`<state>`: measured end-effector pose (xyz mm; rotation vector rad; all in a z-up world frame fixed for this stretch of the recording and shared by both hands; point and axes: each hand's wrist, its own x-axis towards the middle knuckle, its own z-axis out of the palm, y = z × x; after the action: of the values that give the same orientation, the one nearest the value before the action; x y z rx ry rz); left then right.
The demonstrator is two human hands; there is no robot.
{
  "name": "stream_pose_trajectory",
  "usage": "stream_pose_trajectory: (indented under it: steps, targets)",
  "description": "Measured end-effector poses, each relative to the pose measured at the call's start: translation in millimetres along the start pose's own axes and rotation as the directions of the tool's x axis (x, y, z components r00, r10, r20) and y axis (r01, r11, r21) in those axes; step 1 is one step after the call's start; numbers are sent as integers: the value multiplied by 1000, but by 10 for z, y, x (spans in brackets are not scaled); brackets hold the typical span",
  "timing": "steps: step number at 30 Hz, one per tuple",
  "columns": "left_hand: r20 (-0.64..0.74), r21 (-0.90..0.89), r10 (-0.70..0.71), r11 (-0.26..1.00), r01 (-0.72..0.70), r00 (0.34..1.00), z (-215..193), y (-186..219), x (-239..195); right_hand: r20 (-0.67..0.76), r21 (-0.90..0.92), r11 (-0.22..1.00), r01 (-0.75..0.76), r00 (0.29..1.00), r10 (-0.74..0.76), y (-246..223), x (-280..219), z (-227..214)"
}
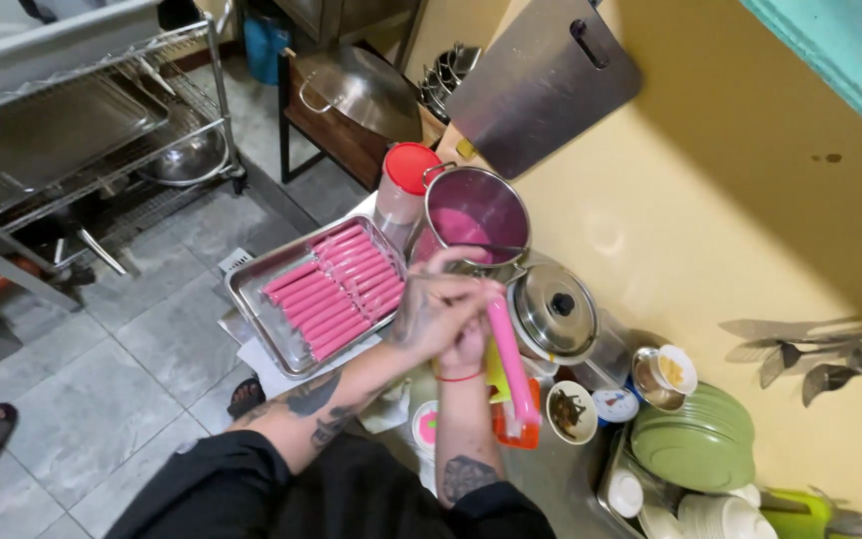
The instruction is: Filling small plastic bags with a pink liquid mixture using a funnel and a pitcher to prepare ice candy.
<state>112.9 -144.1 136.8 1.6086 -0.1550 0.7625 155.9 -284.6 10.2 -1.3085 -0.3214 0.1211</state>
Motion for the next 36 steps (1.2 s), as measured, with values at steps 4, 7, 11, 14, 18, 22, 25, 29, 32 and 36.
stream_pose_trajectory:
  steps: [4,7,11,14,18,22,25,29,32,36]
  targets:
    - [-149,227,-49,970,83,988,-286,-597,-222,-63,-246,969,-28,998,13,615,166,311]
    - [-168,378,-247,878,294,954,-445,-944,-582,-142,-433,896,-96,989,38,988,94,428]
    - [-330,320,-559,692,648,760,-488,-1287,-895,-51,-727,681,90,982,-184,1157,-144,537]
    - [-369,322,-616,618,717,696,-499,-1243,-994,273,-817,358,453,850,-451,719,-225,650]
    - [-397,349,-586,616,707,706,-475,-1362,-929,412,-814,151,561,741,-530,660,-86,681]
    - [-395,331,-517,691,642,759,-502,-1273,-857,459,-736,102,669,604,-652,477,50,774]
    - [-376,315,-439,767,558,816,-535,-1059,-742,470,-667,138,732,557,-685,432,163,789]
    - [-331,348,-150,898,268,932,-540,-783,-561,467,-681,201,704,630,-620,231,173,827]
    - [-309,321,-71,931,175,948,-623,-425,-406,416,-667,350,657,719,-557,126,147,787]
    - [-203,266,-41,959,95,978,-784,-102,-323,396,-655,470,591,799,-453,-60,69,706]
